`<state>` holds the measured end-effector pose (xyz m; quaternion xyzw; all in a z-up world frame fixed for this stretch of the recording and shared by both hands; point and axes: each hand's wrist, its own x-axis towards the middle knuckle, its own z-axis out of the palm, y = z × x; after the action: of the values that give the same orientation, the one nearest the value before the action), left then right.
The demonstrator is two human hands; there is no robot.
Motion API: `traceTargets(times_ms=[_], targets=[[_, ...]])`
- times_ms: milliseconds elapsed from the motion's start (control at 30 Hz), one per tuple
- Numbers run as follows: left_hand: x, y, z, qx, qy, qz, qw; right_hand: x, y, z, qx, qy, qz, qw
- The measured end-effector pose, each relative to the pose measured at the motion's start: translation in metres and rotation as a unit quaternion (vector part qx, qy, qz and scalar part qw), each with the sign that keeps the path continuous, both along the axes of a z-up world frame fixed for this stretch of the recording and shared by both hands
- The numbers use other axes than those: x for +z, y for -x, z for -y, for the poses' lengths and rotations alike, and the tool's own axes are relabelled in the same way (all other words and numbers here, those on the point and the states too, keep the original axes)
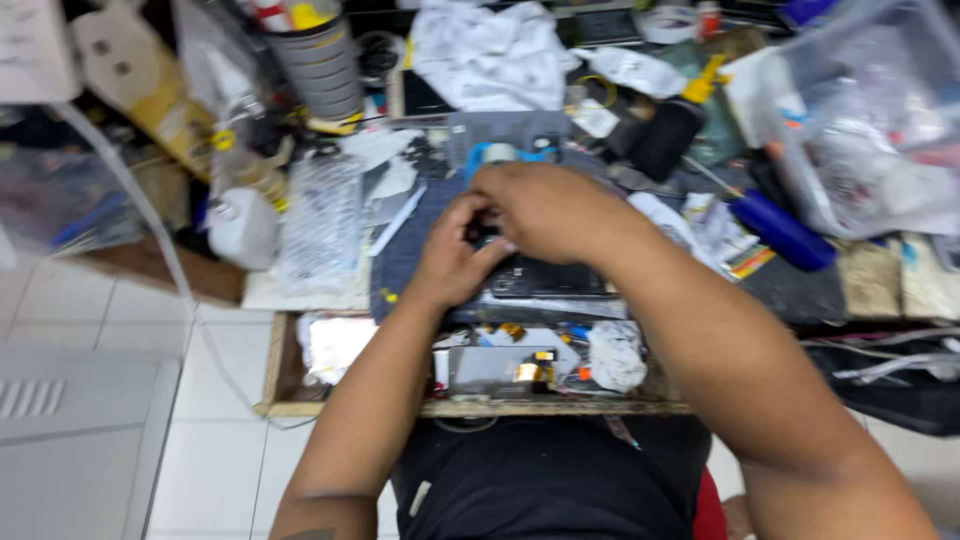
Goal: The person uses a screwdriver to remove screws from a mobile phone, handles internal parts, and places them on a workbench.
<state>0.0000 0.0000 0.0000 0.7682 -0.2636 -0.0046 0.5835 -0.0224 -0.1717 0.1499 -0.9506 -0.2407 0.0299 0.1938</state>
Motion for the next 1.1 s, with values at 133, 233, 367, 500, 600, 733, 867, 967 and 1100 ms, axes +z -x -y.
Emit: traceTargets(times_ms=[133, 233, 367, 500, 600, 733, 867, 967, 1100], targets=[[-0.002, 0.001, -0.001, -0.017, 0.095, -0.073, 0.993, 0.026, 0.004, -0.015, -0.071, 0.114, -0.069, 0.989], [0.011, 0.004, -0.001, -0.037, 0.095, -0.02, 0.995, 0.026, 0.002, -0.013, -0.055, 0.109, -0.03, 0.992], [0.017, 0.004, 0.0, -0.021, 0.069, 0.001, 0.997, 0.02, -0.002, -0.014, -0.027, 0.055, -0.013, 0.998], [0.012, 0.006, -0.003, -0.034, 0.086, -0.025, 0.995, 0.015, -0.001, -0.017, -0.067, 0.091, -0.056, 0.992], [0.016, 0.007, -0.002, -0.026, 0.08, -0.01, 0.996, 0.005, 0.006, -0.008, 0.01, -0.053, 0.073, 0.996], [0.032, 0.021, -0.009, 0.023, 0.056, 0.007, 0.998, -0.012, 0.002, 0.007, 0.023, -0.098, 0.027, 0.995], [0.051, 0.042, -0.046, 0.062, -0.066, 0.124, 0.988, -0.032, -0.002, 0.019, 0.086, -0.195, 0.044, 0.976], [0.055, 0.059, -0.052, 0.034, -0.124, 0.172, 0.977, -0.049, -0.004, 0.028, 0.07, -0.222, 0.02, 0.972], [0.053, 0.064, -0.049, 0.025, -0.177, 0.23, 0.957, -0.071, -0.004, 0.031, 0.036, -0.232, 0.054, 0.97]])
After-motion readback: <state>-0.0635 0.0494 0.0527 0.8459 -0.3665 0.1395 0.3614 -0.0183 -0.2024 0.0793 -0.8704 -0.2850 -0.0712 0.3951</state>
